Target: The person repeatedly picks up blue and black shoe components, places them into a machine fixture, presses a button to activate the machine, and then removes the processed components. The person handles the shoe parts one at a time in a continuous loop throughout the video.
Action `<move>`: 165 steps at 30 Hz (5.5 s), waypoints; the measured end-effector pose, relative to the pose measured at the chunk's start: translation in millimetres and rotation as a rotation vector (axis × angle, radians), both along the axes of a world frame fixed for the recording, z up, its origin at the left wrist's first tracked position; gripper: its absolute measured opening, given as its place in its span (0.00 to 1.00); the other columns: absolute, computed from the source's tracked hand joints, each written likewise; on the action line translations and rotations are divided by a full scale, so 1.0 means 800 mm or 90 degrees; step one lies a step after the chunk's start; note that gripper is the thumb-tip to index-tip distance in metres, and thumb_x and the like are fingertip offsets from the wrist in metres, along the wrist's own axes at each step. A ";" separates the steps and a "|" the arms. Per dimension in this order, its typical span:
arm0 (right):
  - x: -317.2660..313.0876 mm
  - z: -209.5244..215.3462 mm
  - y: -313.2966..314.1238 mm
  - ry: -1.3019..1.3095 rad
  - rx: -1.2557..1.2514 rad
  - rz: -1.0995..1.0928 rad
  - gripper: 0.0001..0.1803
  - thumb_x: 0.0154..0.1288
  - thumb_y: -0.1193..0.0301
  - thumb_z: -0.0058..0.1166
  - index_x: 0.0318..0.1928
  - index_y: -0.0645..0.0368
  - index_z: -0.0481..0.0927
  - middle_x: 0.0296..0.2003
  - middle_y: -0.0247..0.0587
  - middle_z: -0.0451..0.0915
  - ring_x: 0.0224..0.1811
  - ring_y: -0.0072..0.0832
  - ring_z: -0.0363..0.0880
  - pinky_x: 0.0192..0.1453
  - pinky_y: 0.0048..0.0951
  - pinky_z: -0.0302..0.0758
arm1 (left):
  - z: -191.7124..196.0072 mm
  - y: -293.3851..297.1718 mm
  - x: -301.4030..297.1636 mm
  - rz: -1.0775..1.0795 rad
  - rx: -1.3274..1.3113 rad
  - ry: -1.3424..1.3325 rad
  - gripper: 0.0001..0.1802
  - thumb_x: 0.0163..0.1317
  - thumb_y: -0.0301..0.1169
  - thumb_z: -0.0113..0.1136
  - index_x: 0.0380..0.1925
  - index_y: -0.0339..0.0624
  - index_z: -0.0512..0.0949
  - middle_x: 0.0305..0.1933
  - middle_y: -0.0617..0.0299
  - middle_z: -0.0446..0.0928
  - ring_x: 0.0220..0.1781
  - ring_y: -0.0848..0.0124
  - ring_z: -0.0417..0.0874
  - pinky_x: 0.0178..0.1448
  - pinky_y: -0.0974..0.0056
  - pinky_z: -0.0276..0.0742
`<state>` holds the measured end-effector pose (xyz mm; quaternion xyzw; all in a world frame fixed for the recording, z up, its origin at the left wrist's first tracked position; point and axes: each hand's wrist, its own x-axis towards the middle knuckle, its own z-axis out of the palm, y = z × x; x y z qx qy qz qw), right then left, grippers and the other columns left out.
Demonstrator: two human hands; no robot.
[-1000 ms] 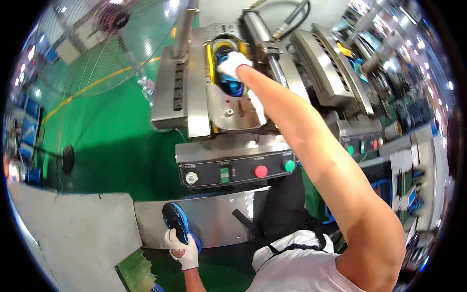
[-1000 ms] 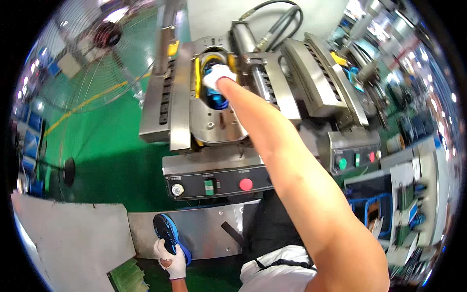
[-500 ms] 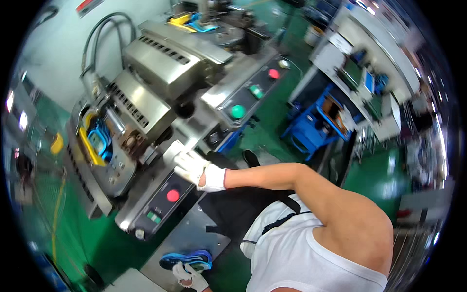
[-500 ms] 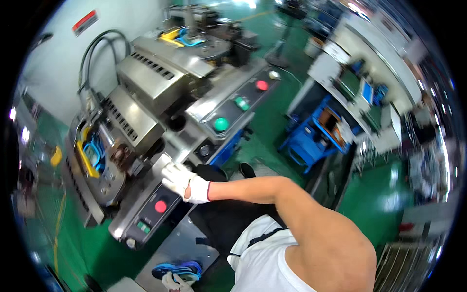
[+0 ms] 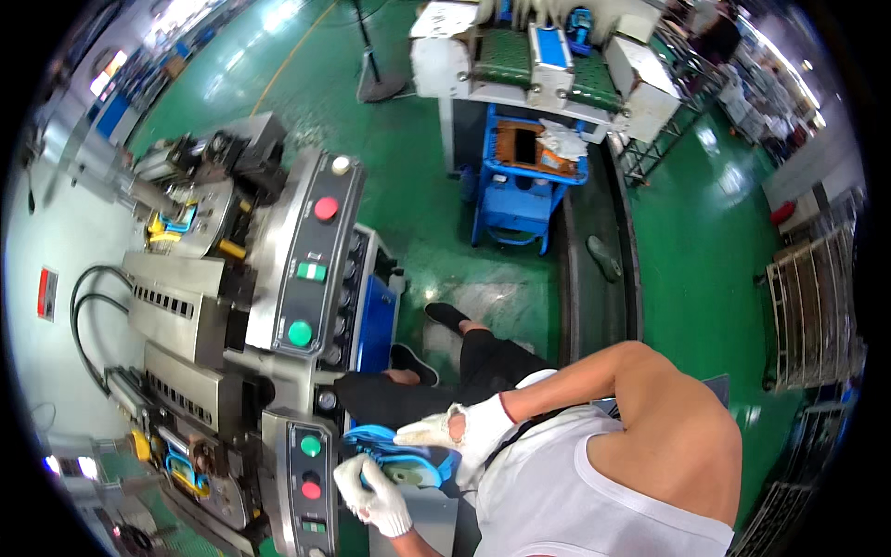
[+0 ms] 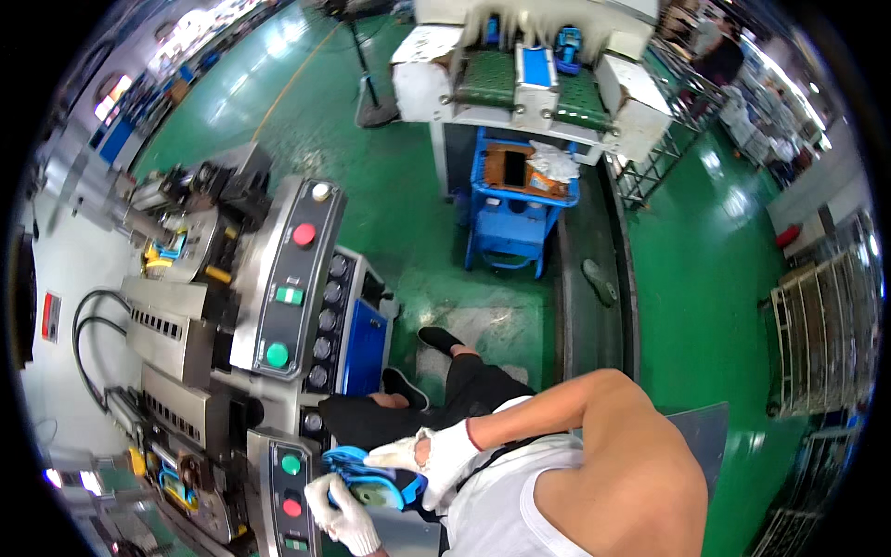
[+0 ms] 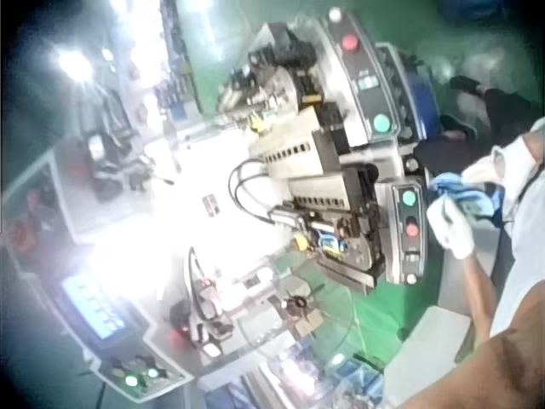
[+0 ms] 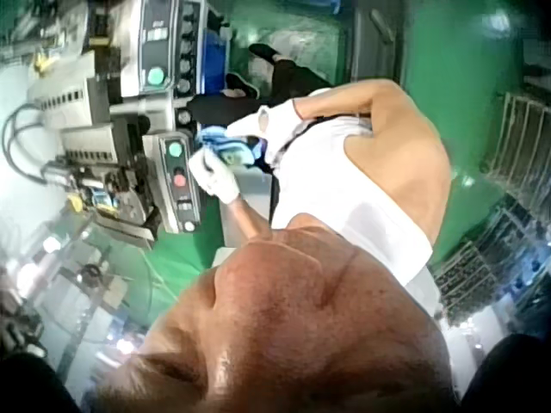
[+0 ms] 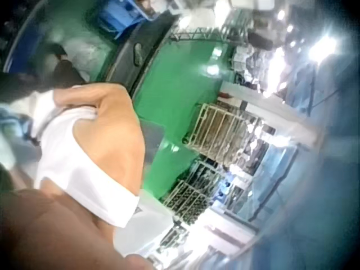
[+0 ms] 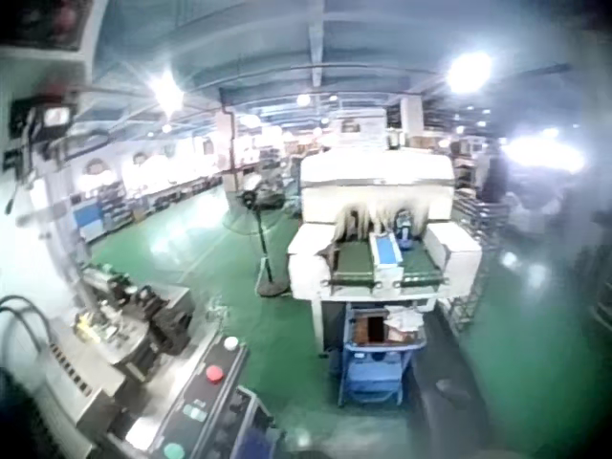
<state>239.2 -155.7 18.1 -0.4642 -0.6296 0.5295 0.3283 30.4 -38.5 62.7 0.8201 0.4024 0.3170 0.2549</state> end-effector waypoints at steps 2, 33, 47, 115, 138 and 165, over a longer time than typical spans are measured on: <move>0.034 -0.005 -0.026 -0.019 0.140 -0.196 0.69 0.49 0.52 0.78 0.82 0.65 0.49 0.79 0.62 0.56 0.83 0.50 0.56 0.84 0.41 0.56 | 0.022 0.008 0.089 -0.154 -0.001 -0.019 0.02 0.67 0.21 0.63 0.37 0.33 0.81 0.38 0.50 0.80 0.42 0.55 0.83 0.51 0.55 0.79; 0.970 0.066 0.071 -0.749 -0.148 -1.167 0.39 0.65 0.44 0.64 0.65 0.61 0.82 0.59 0.50 0.85 0.56 0.40 0.85 0.60 0.42 0.81 | -0.083 -0.009 0.136 -0.091 -0.330 0.146 0.27 0.64 0.23 0.70 0.63 0.37 0.76 0.63 0.46 0.76 0.47 0.59 0.87 0.48 0.60 0.87; 0.234 -0.131 0.122 -0.075 -0.165 -0.447 0.41 0.76 0.65 0.64 0.79 0.68 0.59 0.77 0.53 0.64 0.62 0.37 0.82 0.62 0.33 0.84 | -0.213 -0.293 -0.243 0.814 -0.430 0.051 0.16 0.74 0.37 0.61 0.53 0.38 0.83 0.45 0.54 0.85 0.45 0.63 0.86 0.49 0.58 0.82; 0.182 0.028 0.018 -0.078 -0.194 -0.279 0.37 0.58 0.59 0.73 0.62 0.70 0.76 0.40 0.41 0.84 0.42 0.30 0.83 0.48 0.36 0.81 | 0.157 0.170 0.182 -0.138 0.247 -0.041 0.28 0.62 0.25 0.70 0.63 0.35 0.77 0.62 0.41 0.79 0.63 0.45 0.81 0.67 0.49 0.78; 0.225 -0.117 -0.021 0.562 -0.131 -0.587 0.51 0.73 0.41 0.60 0.82 0.58 0.55 0.75 0.43 0.69 0.73 0.38 0.73 0.79 0.45 0.70 | 0.024 0.626 0.383 0.160 0.146 -0.317 0.12 0.72 0.26 0.58 0.52 0.41 0.84 0.51 0.54 0.85 0.54 0.64 0.85 0.62 0.61 0.79; 0.246 0.133 0.757 -0.815 0.122 -0.216 0.36 0.64 0.45 0.59 0.59 0.63 0.83 0.59 0.61 0.84 0.62 0.53 0.83 0.65 0.45 0.80 | -0.043 0.051 -0.022 -0.198 -0.213 -0.123 0.24 0.49 0.20 0.63 0.50 0.47 0.84 0.58 0.47 0.79 0.60 0.41 0.81 0.64 0.44 0.79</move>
